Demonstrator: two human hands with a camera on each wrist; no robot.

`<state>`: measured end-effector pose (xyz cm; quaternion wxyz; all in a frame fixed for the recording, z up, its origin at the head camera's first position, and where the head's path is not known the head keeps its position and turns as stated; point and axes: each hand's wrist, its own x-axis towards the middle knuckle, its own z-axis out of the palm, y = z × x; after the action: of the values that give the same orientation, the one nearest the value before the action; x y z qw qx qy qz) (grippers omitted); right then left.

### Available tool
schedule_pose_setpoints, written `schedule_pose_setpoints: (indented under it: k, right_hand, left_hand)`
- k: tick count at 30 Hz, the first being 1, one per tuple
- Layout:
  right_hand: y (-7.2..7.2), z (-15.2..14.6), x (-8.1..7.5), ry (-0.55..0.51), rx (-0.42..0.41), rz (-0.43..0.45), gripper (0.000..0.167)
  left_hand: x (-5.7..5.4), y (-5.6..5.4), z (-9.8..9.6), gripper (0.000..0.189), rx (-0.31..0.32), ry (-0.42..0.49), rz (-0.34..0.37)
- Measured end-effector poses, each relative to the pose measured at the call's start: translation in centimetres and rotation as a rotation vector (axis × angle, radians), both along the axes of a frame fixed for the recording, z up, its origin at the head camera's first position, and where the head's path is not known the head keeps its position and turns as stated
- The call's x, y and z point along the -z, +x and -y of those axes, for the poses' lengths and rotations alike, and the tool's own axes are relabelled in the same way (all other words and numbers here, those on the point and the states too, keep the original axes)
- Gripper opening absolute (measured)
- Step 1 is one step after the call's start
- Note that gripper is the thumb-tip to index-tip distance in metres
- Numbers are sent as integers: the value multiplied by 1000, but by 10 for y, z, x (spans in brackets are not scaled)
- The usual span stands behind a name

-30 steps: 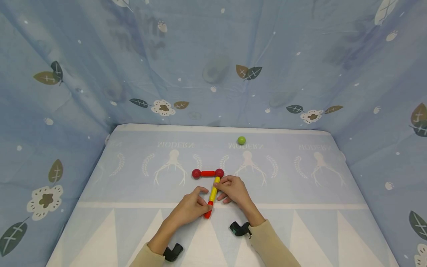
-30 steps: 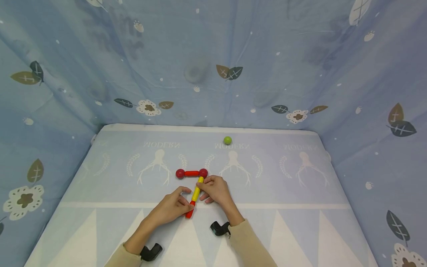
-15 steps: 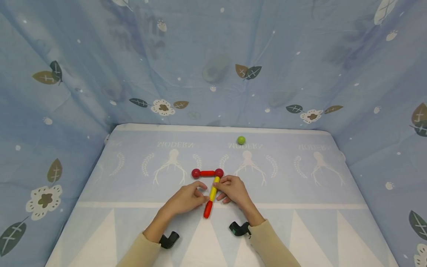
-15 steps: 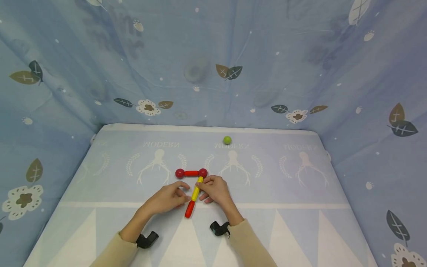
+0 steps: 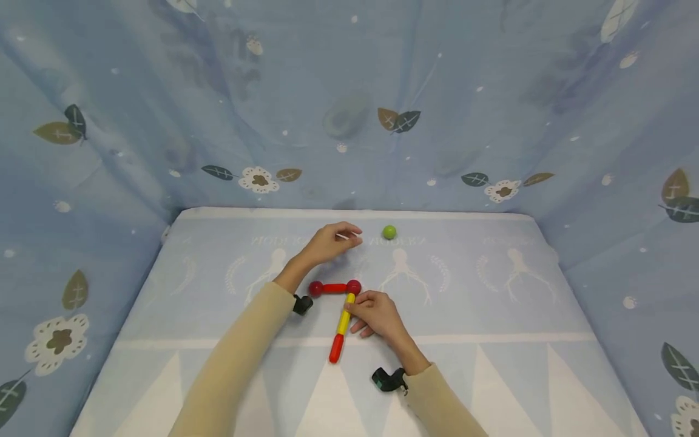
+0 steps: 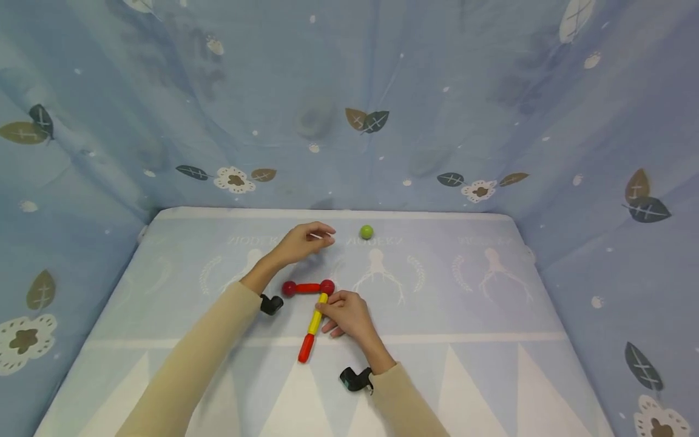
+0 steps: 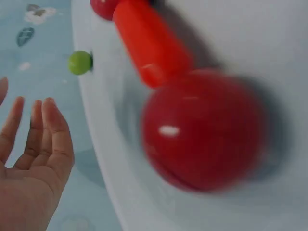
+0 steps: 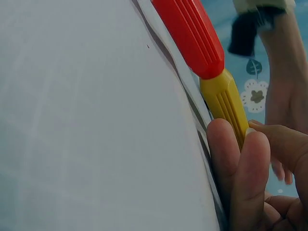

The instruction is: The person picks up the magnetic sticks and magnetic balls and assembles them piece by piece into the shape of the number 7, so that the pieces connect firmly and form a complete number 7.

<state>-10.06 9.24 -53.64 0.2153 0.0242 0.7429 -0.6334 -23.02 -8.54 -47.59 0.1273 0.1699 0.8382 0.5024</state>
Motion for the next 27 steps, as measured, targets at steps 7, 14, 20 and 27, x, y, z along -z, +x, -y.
schedule_pose_setpoints:
  k: [7, 14, 20, 27]
  right_hand:
    - [2, -4, 0, -5, 2, -24, 39]
    - [4, -3, 1, -22, -6, -40, 37]
    - [3, -1, 2, -28, -9, -58, 36]
    - [3, -2, 2, -33, -12, -59, 36]
  left_hand:
    - [16, -38, -35, 46, 3, -58, 79]
    - [30, -50, -55, 47, 100, -201, -25]
    - [31, -57, -68, 52, 119, -298, -97]
    - [31, -59, -84, 53, 113, -453, -90]
